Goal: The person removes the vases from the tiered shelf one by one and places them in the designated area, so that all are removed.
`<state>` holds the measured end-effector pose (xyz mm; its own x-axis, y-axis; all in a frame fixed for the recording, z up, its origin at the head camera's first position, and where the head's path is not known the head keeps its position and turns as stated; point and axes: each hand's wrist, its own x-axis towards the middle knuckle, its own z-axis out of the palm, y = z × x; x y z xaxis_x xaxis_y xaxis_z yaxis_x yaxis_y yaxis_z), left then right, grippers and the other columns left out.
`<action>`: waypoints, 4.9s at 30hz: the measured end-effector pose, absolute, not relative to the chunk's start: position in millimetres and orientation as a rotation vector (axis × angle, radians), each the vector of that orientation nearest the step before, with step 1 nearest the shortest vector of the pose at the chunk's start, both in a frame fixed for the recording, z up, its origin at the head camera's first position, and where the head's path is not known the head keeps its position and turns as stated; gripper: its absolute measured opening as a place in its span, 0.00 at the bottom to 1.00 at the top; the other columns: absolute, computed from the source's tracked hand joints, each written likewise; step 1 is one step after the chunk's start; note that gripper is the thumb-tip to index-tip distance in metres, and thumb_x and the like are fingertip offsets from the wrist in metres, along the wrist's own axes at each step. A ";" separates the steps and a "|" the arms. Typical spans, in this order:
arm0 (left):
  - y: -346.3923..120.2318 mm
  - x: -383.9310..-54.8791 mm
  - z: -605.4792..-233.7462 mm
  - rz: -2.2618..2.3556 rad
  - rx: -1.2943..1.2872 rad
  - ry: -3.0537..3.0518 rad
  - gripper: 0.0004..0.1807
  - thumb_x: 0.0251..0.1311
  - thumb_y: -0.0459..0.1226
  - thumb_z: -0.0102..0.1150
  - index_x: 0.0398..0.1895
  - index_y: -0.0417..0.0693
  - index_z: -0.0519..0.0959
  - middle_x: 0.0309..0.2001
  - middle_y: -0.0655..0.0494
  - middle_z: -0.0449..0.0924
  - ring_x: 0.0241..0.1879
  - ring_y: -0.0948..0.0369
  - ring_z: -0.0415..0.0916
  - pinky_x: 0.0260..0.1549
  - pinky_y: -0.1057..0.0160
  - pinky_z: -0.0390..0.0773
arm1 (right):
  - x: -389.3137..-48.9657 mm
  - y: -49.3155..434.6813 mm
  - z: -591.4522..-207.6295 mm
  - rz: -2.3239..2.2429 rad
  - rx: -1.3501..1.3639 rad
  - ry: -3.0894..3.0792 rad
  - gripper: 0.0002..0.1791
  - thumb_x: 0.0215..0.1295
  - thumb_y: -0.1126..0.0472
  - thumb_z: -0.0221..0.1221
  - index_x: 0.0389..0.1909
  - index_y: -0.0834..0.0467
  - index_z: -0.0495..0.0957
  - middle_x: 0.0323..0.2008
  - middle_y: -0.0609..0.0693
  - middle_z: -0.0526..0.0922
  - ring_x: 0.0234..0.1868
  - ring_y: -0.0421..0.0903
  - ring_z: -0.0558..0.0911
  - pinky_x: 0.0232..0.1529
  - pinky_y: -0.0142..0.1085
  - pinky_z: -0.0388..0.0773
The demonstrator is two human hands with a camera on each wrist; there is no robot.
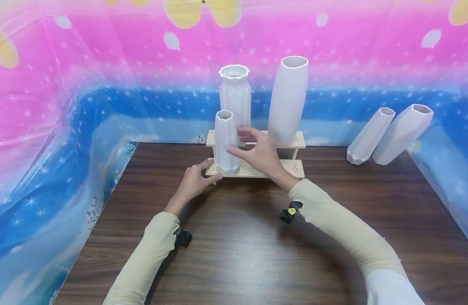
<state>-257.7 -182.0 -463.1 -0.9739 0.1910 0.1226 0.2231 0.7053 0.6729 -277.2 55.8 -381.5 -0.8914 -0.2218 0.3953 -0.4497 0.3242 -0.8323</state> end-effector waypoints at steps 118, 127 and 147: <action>-179.6 -258.0 -460.9 -1.110 -0.317 -2.895 0.41 0.64 0.53 0.69 0.75 0.45 0.69 0.75 0.44 0.65 0.62 0.47 0.74 0.51 0.50 0.71 | -244.6 184.9 -344.6 1.442 0.237 -2.306 0.35 0.50 0.48 0.79 0.57 0.59 0.82 0.48 0.54 0.87 0.48 0.46 0.85 0.42 0.34 0.84; -180.1 -259.2 -462.0 -1.104 -0.324 -2.890 0.41 0.64 0.53 0.69 0.75 0.45 0.69 0.75 0.43 0.65 0.70 0.47 0.67 0.55 0.48 0.72 | -244.8 202.3 -345.3 1.391 0.186 -2.299 0.35 0.50 0.48 0.79 0.58 0.59 0.82 0.50 0.54 0.86 0.49 0.48 0.85 0.43 0.32 0.83; -179.3 -257.6 -461.6 -1.083 -0.317 -2.890 0.41 0.64 0.53 0.69 0.75 0.45 0.69 0.75 0.43 0.65 0.28 0.55 0.64 0.40 0.55 0.70 | -248.5 241.7 -356.1 1.273 0.041 -2.327 0.35 0.51 0.46 0.79 0.57 0.60 0.81 0.48 0.57 0.86 0.46 0.42 0.83 0.40 0.23 0.80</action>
<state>-257.6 -179.3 -461.6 -0.9784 0.1768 0.1075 0.2039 0.7357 0.6459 -248.5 241.7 -356.1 -0.8825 0.1994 0.4259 -0.2511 0.5660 -0.7852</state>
